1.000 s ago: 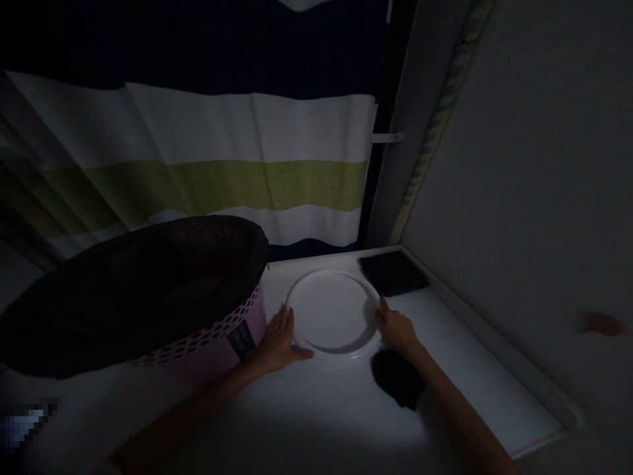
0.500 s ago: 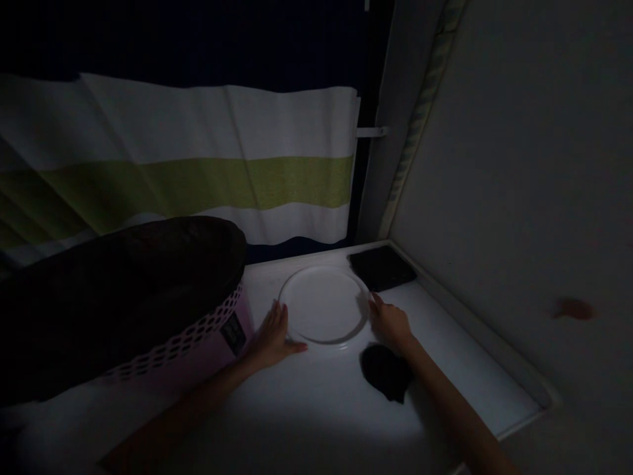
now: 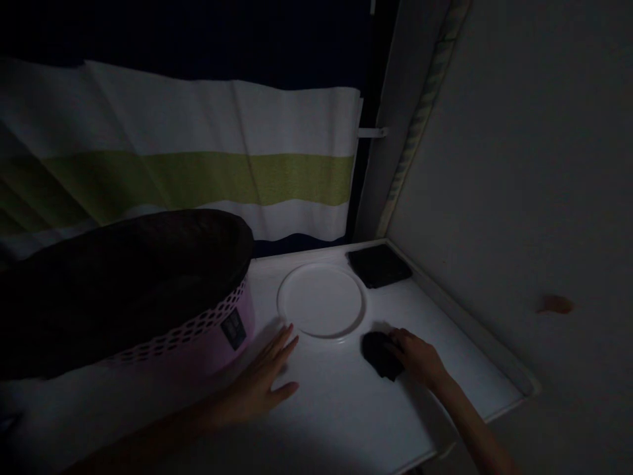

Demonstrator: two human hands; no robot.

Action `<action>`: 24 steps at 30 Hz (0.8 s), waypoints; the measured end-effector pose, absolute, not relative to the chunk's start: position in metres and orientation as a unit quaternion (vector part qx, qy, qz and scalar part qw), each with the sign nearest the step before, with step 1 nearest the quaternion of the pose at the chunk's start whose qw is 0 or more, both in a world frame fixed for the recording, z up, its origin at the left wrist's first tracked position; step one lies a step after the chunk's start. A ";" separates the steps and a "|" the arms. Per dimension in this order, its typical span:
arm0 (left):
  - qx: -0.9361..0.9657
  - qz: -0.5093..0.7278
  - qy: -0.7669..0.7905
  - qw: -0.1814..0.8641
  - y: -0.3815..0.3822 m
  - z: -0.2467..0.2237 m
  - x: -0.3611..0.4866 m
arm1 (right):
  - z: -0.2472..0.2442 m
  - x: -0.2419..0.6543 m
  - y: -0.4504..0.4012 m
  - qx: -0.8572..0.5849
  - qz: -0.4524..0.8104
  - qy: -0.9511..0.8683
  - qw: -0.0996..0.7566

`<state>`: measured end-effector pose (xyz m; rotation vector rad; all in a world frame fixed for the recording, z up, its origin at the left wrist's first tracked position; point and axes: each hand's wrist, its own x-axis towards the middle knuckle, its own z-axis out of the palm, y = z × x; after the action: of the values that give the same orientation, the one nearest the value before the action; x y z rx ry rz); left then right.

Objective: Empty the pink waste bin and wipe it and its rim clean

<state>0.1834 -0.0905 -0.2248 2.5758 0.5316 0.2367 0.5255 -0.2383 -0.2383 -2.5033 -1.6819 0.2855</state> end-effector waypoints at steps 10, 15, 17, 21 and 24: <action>0.930 0.197 0.228 0.213 -0.124 -0.191 0.087 | -0.175 0.527 -0.166 -0.757 0.054 -0.618 0.206; 0.907 0.281 0.269 0.159 -0.138 -0.191 0.059 | -0.205 0.497 -0.104 -0.766 0.074 -0.622 0.145; 0.893 0.312 0.299 0.126 -0.141 -0.186 0.043 | -0.220 0.487 -0.091 -0.762 0.082 -0.630 0.123; 0.833 0.358 0.411 0.097 -0.130 -0.179 -0.001 | -0.215 0.480 -0.080 -0.767 0.046 -0.629 0.119; 0.726 0.395 0.552 0.112 -0.105 -0.183 -0.033 | -0.188 0.466 -0.075 -0.741 0.080 -0.644 0.172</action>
<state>-0.0333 -0.1049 -0.1826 2.1300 1.6204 1.1581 0.4663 -0.0753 -0.1882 -2.1045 -1.8268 0.2262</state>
